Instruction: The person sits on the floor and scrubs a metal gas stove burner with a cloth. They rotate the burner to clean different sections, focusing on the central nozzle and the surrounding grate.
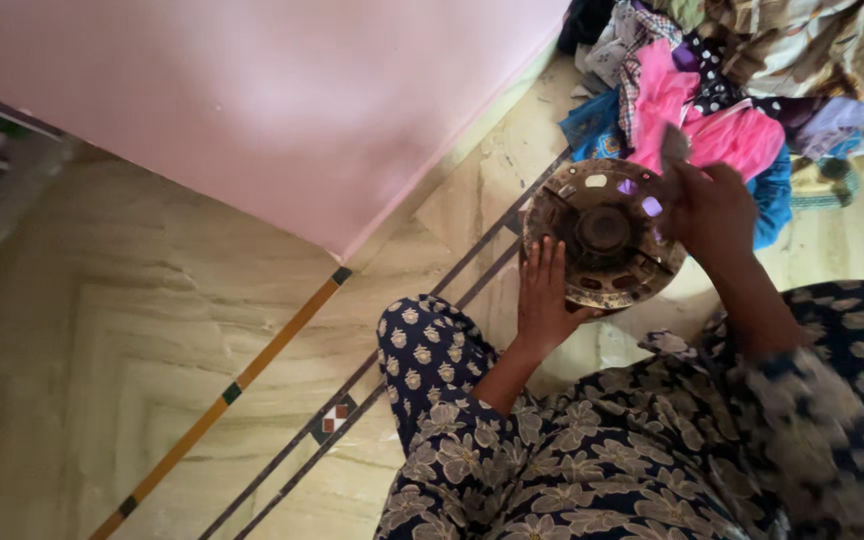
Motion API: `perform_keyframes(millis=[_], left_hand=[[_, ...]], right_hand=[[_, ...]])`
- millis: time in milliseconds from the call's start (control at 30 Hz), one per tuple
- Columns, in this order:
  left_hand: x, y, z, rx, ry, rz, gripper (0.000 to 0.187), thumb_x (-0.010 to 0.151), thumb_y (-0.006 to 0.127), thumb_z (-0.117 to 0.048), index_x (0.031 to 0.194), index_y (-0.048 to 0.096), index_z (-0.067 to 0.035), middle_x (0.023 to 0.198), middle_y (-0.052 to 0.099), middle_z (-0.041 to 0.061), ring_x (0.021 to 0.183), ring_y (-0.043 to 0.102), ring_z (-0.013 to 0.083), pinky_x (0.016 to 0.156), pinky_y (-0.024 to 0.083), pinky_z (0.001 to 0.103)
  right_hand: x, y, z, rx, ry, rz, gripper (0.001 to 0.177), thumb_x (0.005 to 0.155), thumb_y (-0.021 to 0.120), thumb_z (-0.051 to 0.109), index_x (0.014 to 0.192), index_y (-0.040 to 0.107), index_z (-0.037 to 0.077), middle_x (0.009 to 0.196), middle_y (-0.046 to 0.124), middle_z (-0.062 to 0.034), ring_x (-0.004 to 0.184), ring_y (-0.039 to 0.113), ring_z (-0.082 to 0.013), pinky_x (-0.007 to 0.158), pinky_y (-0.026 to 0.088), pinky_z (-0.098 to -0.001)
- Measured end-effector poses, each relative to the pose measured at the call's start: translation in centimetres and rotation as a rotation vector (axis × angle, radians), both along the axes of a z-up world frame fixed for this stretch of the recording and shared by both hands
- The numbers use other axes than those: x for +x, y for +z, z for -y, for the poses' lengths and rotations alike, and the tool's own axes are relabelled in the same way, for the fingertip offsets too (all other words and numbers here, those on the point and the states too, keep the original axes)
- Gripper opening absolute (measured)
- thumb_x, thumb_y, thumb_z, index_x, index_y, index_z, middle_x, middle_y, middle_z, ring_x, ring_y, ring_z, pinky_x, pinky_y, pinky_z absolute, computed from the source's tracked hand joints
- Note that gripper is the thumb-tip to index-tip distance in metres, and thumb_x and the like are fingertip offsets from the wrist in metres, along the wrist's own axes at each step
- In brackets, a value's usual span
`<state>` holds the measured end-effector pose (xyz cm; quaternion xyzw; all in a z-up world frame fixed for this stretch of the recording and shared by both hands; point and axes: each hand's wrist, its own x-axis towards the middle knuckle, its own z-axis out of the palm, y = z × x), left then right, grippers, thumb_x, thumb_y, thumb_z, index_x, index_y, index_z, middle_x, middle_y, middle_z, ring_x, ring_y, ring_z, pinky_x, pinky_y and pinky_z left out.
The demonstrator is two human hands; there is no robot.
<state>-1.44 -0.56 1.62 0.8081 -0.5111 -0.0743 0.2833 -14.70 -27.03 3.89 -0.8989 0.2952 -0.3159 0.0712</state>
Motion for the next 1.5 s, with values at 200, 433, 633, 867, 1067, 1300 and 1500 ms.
perform_keyframes(millis=[200, 433, 633, 867, 1067, 1300, 1500], left_hand=[[0.1, 0.3, -0.2, -0.024, 0.006, 0.041, 0.123, 0.072, 0.087, -0.05, 0.165, 0.022, -0.004, 0.173, 0.023, 0.019, 0.162, 0.015, 0.037, 0.13, 0.016, 0.053], [0.2, -0.3, 0.2, -0.027, 0.008, -0.014, 0.128, 0.065, 0.091, -0.049, 0.163, 0.023, -0.005, 0.17, 0.024, 0.018, 0.161, 0.015, 0.0358, 0.129, 0.016, 0.054], [0.4, -0.8, 0.4, 0.017, -0.002, 0.056, 0.126, 0.07, 0.09, -0.05, 0.165, 0.019, -0.005, 0.172, 0.02, 0.016, 0.161, 0.012, 0.035, 0.129, 0.016, 0.053], [0.2, -1.1, 0.3, 0.021, -0.001, 0.066, 0.126, 0.071, 0.088, -0.053, 0.165, 0.019, -0.005, 0.172, 0.019, 0.017, 0.16, 0.012, 0.0361, 0.128, 0.016, 0.053], [0.1, -0.3, 0.3, -0.03, 0.01, 0.002, 0.127, 0.064, 0.091, -0.049, 0.163, 0.024, -0.005, 0.17, 0.026, 0.019, 0.16, 0.017, 0.0371, 0.129, 0.017, 0.055], [0.4, -0.2, 0.2, -0.066, -0.02, 0.043, 0.126, 0.068, 0.09, -0.05, 0.164, 0.023, -0.003, 0.17, 0.026, 0.02, 0.16, 0.017, 0.0397, 0.128, 0.017, 0.056], [0.5, -0.4, 0.4, -0.014, -0.025, 0.042, 0.127, 0.068, 0.089, -0.054, 0.164, 0.023, -0.004, 0.17, 0.026, 0.018, 0.16, 0.016, 0.0373, 0.128, 0.014, 0.056]], right_hand=[[5.4, -1.4, 1.8, 0.036, 0.088, -0.378, 0.033, 0.086, 0.072, 0.013, 0.118, 0.075, 0.021, 0.113, 0.063, -0.0082, 0.105, 0.065, -0.0286, 0.083, 0.059, -0.0429], [6.0, -5.0, 1.2, 0.042, 0.152, -0.304, 0.03, 0.091, 0.067, 0.008, 0.119, 0.073, 0.018, 0.133, 0.06, -0.0131, 0.121, 0.062, -0.0338, 0.088, 0.056, -0.0455], [4.3, -5.6, -1.6, 0.019, 0.203, -0.119, 0.026, 0.086, 0.067, 0.008, 0.11, 0.073, 0.015, 0.137, 0.063, -0.0137, 0.129, 0.062, -0.0364, 0.104, 0.054, -0.0445], [0.2, -1.9, -6.3, 0.312, -0.01, 0.051, 0.024, 0.09, 0.072, 0.008, 0.113, 0.076, 0.012, 0.114, 0.066, -0.0195, 0.107, 0.066, -0.0408, 0.092, 0.054, -0.0478], [4.9, 0.2, -5.5, 0.099, 0.205, 0.105, 0.033, 0.078, 0.069, 0.006, 0.111, 0.069, 0.005, 0.118, 0.069, -0.0204, 0.114, 0.063, -0.0399, 0.101, 0.05, -0.047], [6.8, -4.4, -7.1, 0.039, 0.346, 0.01, 0.045, 0.089, 0.053, 0.002, 0.133, 0.057, 0.003, 0.126, 0.068, -0.0214, 0.123, 0.062, -0.0383, 0.11, 0.047, -0.045], [3.5, -0.8, -9.5, 0.224, 0.361, -0.145, 0.04, 0.088, 0.055, 0.004, 0.127, 0.063, 0.005, 0.12, 0.07, -0.0188, 0.113, 0.065, -0.0382, 0.091, 0.053, -0.0457]])
